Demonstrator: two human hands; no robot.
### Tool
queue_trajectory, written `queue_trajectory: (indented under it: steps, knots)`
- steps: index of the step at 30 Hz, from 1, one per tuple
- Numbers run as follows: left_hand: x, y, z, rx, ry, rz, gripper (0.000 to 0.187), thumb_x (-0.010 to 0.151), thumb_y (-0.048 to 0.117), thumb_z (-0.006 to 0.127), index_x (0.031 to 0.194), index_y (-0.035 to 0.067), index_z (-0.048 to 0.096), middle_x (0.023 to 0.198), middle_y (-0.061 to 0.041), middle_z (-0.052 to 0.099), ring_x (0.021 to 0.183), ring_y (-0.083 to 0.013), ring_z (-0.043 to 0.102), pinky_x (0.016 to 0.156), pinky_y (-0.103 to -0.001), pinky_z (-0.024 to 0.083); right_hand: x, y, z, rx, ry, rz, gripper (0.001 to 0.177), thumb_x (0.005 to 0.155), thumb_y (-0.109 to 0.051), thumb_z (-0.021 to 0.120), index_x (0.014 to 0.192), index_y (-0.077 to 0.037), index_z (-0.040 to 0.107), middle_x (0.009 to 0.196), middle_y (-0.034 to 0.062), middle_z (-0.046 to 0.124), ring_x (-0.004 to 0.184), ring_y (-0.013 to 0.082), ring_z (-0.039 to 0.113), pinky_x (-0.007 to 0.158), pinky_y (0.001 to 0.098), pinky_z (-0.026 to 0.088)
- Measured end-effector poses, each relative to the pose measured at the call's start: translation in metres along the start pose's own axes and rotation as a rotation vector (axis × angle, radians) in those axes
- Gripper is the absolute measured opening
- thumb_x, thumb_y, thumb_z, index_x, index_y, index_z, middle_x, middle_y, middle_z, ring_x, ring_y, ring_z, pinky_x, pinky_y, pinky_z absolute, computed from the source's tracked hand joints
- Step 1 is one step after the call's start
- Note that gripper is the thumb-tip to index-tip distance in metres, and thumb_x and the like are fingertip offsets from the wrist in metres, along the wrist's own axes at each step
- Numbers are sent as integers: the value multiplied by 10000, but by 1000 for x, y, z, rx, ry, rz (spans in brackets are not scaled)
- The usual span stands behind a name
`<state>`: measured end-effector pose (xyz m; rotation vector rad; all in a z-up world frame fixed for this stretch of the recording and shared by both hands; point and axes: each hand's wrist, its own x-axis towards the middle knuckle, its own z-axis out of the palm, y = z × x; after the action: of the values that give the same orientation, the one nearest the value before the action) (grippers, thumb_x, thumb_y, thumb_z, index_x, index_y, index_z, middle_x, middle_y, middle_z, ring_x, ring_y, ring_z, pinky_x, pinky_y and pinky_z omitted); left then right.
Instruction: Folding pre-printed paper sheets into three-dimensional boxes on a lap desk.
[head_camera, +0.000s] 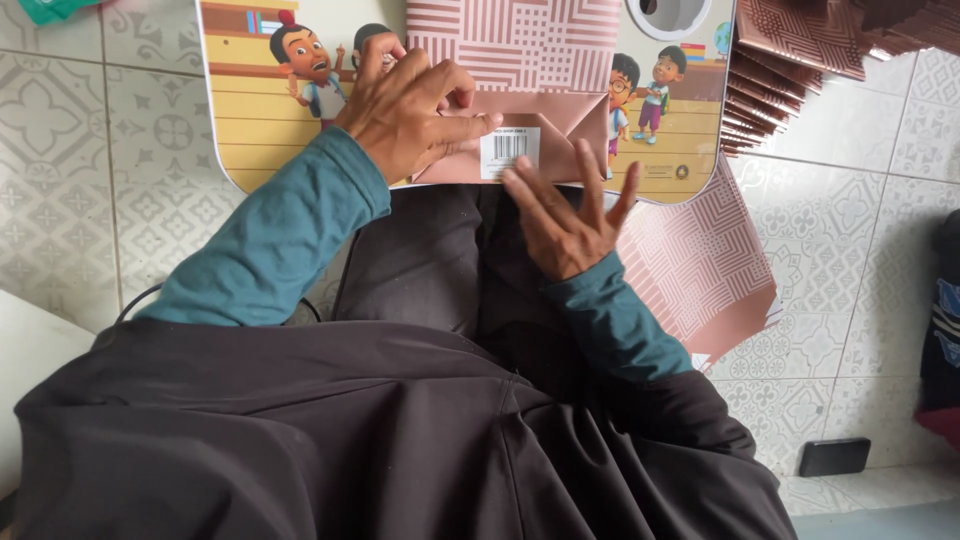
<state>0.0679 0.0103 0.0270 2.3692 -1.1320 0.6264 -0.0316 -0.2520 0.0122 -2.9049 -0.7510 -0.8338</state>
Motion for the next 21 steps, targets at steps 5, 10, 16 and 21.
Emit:
queue_trajectory:
  steps: [5, 10, 16, 21]
  knots:
    - [-2, 0, 2, 25, -5, 8, 240, 969, 157, 810, 1100, 356, 827, 1066, 65, 573, 876, -172, 471, 999, -500, 237, -17, 27, -5, -54, -15, 73, 355, 1007, -259, 896, 1310, -395, 772, 1380, -232, 730, 1516, 246, 351, 1272, 595, -65]
    - [-3, 0, 2, 3, -12, -31, 163, 998, 248, 814, 1131, 341, 829, 1068, 64, 562, 875, -178, 473, 1007, -487, 231, -33, 48, -3, -74, -14, 142, 340, 1019, -243, 862, 1306, -398, 766, 1382, -234, 721, 1524, 235, 321, 1285, 553, -65]
    - [-5, 0, 13, 18, -7, -51, 193, 1015, 216, 751, 1119, 368, 810, 1040, 56, 577, 879, -181, 498, 1033, -502, 220, -13, 39, -22, 26, -92, 116, 374, 1036, -328, 753, 1405, -271, 718, 1473, -113, 661, 1542, 259, 255, 1263, 550, -97]
    - [-13, 7, 22, 39, -15, -85, 248, 976, 236, 841, 1200, 340, 824, 1084, 42, 554, 923, -215, 483, 1252, -627, 79, 32, 22, -11, 119, -279, 38, 643, 1078, -493, 563, 1590, -114, 471, 1638, 37, 469, 1558, 272, 234, 1223, 592, -66]
